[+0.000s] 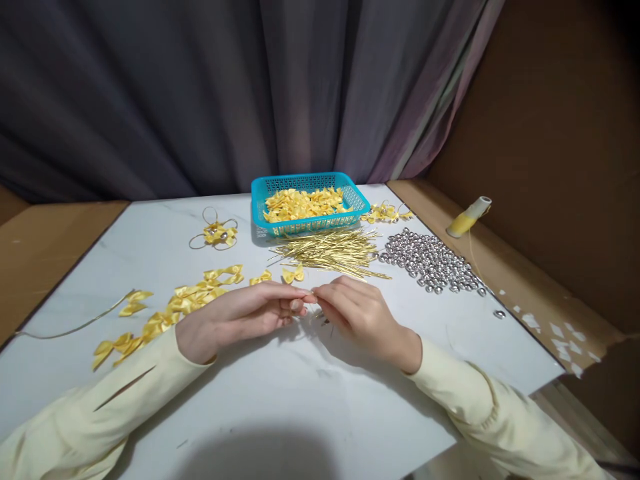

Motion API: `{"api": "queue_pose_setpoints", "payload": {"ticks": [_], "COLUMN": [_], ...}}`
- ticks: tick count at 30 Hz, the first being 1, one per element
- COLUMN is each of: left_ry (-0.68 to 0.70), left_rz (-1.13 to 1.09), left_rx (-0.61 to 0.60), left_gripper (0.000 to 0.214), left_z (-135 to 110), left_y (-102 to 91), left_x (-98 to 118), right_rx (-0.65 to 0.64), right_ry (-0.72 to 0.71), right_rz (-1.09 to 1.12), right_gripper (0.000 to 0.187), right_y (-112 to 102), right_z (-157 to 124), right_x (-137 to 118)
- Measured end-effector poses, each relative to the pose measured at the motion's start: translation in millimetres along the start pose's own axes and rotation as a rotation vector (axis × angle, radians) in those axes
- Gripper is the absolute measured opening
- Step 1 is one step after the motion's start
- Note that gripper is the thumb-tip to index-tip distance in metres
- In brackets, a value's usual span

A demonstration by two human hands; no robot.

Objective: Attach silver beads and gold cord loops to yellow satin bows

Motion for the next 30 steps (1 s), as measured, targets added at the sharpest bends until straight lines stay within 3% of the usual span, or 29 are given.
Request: {"api": "queue_pose_setpoints", "payload": {"ticks": [2,4,10,18,21,24,26,30], "left_ry": [-0.249,-0.408,-0.494,-0.433,-0.356,-0.167,-0.053,0.031], "left_rz": [-0.288,-0.483,-0.537,-0.513,-0.328,-0.021,0.223,0.418], "left_rx": [-0.027,-0.038,0.003,-0.062,-0.029,0.054,0.140,0.201], "left_gripper": [0.018,0.017,0.015,0.010,0.020,0.030,0.029,0.028], "left_z": [1,0,0,2,0,-4,-8,-12], "left_y": [4.1,8.3,10.1,10.0,7.4,6.1,6.7,11.2], "left_x": [-4,-3,-3,-6,-1,11,19,24], "right_rx": [-0.027,-0.038,-0.085,-0.140,-0.140,-0.132,-0.133,-0.144], "right_ry": [-0.077,-0.152,-0.304,-0.312,-0.251,-0.199,-0.190,-0.190], "right_rz": [-0.077,-0.128,-0.180,-0.183,-0.137,-0.103,-0.090,-0.075], "right_gripper": [0.020,0.021,0.024,0.023,0.026,0.027,0.027,0.027], "right_y": [-1,-2,-6,-6,-5,-3,-2,-2], "right_z": [-1,-1,2,3,2,0,0,1], "right_x": [-1,-2,-5,-3,0,2,3,3]}}
Point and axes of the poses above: each hand's wrist, its own z-axis towards the middle knuckle, its own y-axis out of the palm, x = y × z, the point moved 3 cm from there along z, towards the middle knuckle, and after that the axes turned 13 degrees about x, right-handed, at the moved point
